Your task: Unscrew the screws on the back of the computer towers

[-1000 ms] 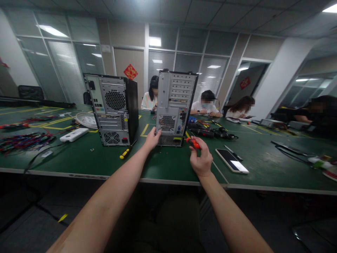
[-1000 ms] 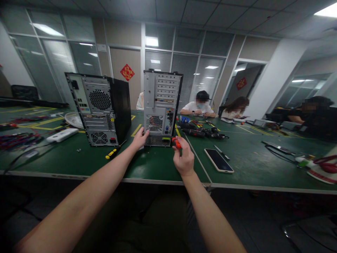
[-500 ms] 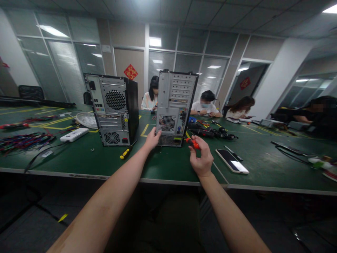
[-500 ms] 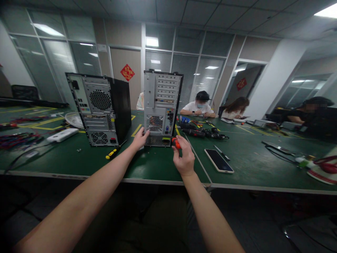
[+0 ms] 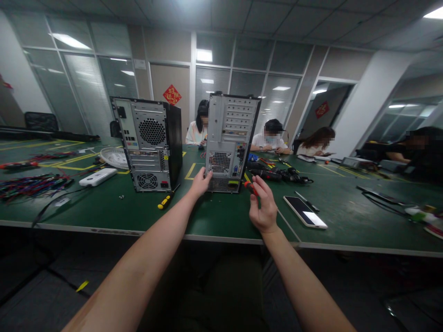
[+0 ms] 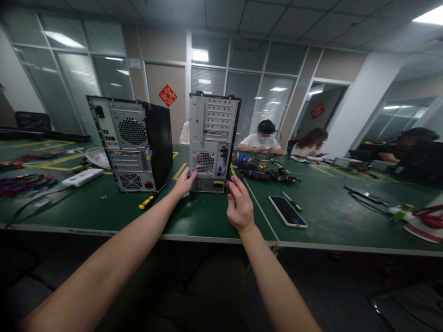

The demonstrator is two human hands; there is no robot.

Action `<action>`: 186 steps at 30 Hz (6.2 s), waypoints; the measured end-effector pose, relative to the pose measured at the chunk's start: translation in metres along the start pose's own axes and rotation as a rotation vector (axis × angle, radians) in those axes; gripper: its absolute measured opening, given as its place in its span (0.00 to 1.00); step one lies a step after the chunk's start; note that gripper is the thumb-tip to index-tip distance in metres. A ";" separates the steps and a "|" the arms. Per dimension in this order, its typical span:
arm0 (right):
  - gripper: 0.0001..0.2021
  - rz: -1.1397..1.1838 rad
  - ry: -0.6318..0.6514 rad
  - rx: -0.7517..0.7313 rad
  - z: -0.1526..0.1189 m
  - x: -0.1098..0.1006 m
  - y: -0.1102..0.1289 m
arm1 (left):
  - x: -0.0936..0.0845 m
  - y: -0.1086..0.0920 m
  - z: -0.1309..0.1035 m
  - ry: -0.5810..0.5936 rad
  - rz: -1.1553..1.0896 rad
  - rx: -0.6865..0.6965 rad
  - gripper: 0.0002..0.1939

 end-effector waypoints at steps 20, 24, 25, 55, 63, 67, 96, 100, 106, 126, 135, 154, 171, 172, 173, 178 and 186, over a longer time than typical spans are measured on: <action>0.26 -0.020 -0.049 0.005 -0.003 0.001 -0.006 | 0.000 0.005 0.002 -0.020 0.016 0.043 0.12; 0.25 -0.047 -0.063 0.010 -0.002 0.000 -0.005 | 0.000 0.006 0.003 -0.017 0.012 0.040 0.12; 0.25 -0.055 -0.067 0.013 -0.002 0.000 -0.005 | 0.001 0.006 0.003 -0.015 0.012 0.040 0.12; 0.30 0.026 0.040 0.036 -0.002 0.003 -0.005 | 0.000 0.004 0.001 -0.009 0.010 0.014 0.10; 0.32 -0.014 0.033 0.014 -0.005 0.005 -0.009 | 0.000 0.003 0.001 -0.007 0.002 0.006 0.12; 0.29 -0.012 0.021 0.009 -0.004 0.005 -0.009 | 0.000 0.003 0.001 -0.005 0.019 0.033 0.11; 0.23 -0.072 -0.055 0.007 -0.002 0.001 -0.004 | 0.001 0.005 0.002 0.001 -0.010 0.029 0.11; 0.23 -0.050 -0.033 0.034 -0.002 0.001 -0.005 | 0.001 0.006 0.002 -0.016 0.018 0.021 0.12; 0.27 0.012 0.050 0.039 -0.003 0.003 -0.004 | 0.000 0.003 0.001 -0.016 0.027 0.010 0.11; 0.34 0.028 0.084 -0.031 -0.005 0.007 -0.006 | 0.000 0.004 0.002 -0.007 0.031 0.041 0.11; 0.30 0.053 0.051 -0.015 -0.005 0.006 -0.007 | 0.000 0.004 0.002 -0.013 0.027 0.041 0.11; 0.27 -0.035 -0.033 0.020 -0.005 0.002 -0.005 | 0.001 0.007 0.003 0.000 0.012 0.036 0.12; 0.33 0.049 0.095 -0.016 -0.002 0.005 0.000 | 0.001 0.012 0.005 -0.003 -0.014 0.040 0.13; 0.33 0.051 0.103 -0.021 -0.002 0.005 0.001 | 0.001 0.011 0.005 -0.003 -0.008 0.038 0.12; 0.33 0.056 0.109 -0.028 -0.002 0.005 0.001 | 0.001 0.010 0.005 -0.002 -0.003 0.036 0.12; 0.28 0.051 0.115 -0.044 -0.002 0.004 -0.001 | 0.001 0.006 0.002 -0.003 0.004 0.029 0.12; 0.24 0.006 0.044 -0.013 -0.003 0.002 -0.001 | 0.001 0.008 0.004 -0.003 0.024 0.034 0.11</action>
Point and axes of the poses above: each hand's wrist, its own z-axis towards the middle knuckle, its own x-axis out of the palm, y = z × x, the point moved 3 cm from there along z, towards the middle knuckle, and after that the axes turned 6 degrees about -z, right-handed, at the moved point
